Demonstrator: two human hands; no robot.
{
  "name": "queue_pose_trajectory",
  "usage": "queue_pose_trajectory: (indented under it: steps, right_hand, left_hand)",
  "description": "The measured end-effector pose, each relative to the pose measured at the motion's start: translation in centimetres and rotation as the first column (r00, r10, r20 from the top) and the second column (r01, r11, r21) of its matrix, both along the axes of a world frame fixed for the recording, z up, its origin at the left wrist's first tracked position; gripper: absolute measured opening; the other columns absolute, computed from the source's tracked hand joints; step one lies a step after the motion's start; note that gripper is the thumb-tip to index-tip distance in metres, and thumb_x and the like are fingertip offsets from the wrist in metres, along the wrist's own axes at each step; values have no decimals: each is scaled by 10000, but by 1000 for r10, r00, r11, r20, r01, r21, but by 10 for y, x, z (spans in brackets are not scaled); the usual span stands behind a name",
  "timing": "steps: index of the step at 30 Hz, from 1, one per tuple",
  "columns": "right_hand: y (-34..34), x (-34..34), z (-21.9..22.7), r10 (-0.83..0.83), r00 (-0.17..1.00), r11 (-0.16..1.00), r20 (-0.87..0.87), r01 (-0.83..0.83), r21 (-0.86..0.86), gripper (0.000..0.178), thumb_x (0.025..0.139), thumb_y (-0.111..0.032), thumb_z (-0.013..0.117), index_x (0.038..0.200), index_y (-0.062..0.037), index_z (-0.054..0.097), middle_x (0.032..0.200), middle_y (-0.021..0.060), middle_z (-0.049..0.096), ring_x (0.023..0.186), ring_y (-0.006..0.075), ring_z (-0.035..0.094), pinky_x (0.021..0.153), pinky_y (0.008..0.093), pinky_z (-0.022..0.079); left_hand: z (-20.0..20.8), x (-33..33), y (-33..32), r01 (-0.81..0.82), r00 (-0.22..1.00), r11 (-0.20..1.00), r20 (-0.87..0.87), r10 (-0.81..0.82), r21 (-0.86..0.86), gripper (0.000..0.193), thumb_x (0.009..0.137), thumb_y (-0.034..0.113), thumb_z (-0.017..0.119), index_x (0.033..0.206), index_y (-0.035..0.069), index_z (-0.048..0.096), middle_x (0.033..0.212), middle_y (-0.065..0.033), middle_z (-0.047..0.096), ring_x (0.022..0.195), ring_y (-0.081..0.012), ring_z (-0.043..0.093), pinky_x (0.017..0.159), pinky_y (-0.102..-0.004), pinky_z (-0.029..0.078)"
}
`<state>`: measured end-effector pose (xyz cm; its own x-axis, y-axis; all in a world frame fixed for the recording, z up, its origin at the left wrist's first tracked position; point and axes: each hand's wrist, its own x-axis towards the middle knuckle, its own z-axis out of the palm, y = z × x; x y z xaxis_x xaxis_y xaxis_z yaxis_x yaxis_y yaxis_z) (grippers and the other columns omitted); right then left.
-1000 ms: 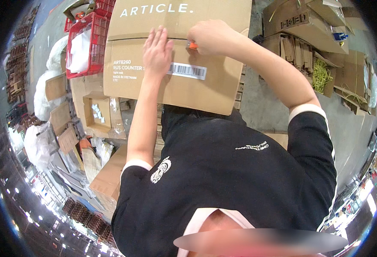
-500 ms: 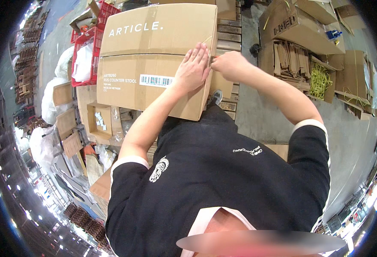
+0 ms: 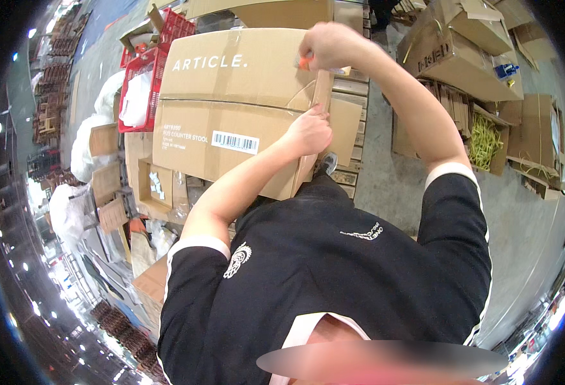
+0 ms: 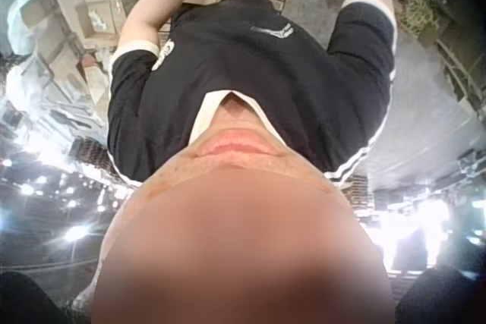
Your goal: The person assembles and seals cardboard boxes using a handheld tape dispenser. They fold the flaps, apply tape to close the seams, and place the finished boxes on a wooden pallet. The person also handles flat cardboard pieces and inserts them into other boxes.
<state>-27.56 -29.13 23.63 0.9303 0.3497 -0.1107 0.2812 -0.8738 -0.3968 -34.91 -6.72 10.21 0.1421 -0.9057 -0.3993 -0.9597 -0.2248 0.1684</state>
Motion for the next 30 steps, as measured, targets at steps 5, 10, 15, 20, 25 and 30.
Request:
queue_pose_trajectory:
  steps: [5,10,15,20,25,30]
  right_hand:
    - [-47,-39,-26,-41,970,979,-241,-9,-205,150,817,-260,832,927,-162,859,952,139,811,907,338,785,804,468,622]
    - [-13,-34,-71,43,974,893,-223,-138,-429,214,849,-127,757,1042,-115,846,1076,159,815,1011,347,793,858,464,642]
    - [27,-58,-84,-57,991,919,-122,5,-393,168,869,-97,687,935,-50,835,1070,188,814,998,354,801,841,479,648]
    - [17,-73,-105,-36,996,929,-84,2,-370,145,841,-69,712,939,-45,817,1040,164,816,949,356,807,809,469,653]
    - [15,-63,-145,-87,975,897,-204,-13,-442,169,838,-80,733,980,-52,819,1058,183,812,1017,362,796,826,476,653]
    - [18,-133,-75,-47,937,983,-345,-17,-181,211,795,-161,772,986,-94,832,1023,167,810,965,355,782,884,464,622]
  left_hand:
    - [23,39,19,-441,895,728,-196,400,-525,395,1048,277,593,1328,30,722,1465,-165,673,1468,-375,542,1214,-548,412]
    - [10,104,-38,-114,951,874,201,234,-473,459,1006,193,630,1449,72,652,1635,-110,528,1593,-362,367,1251,-569,387]
    - [-7,109,-57,-64,947,989,305,103,-134,491,1002,180,601,1484,102,649,1654,-99,532,1627,-399,316,1281,-581,354]
    - [-11,99,-57,-76,941,979,311,133,-189,449,990,150,588,1404,25,708,1537,-139,648,1633,-444,293,1284,-555,355]
    - [-2,93,-59,-66,947,997,312,76,-43,415,994,185,569,1294,-28,761,1501,-175,663,1638,-458,275,1294,-538,336]
    - [5,82,-67,-107,923,994,375,88,31,398,985,188,560,1253,7,793,1459,-162,685,1660,-448,219,1308,-576,293]
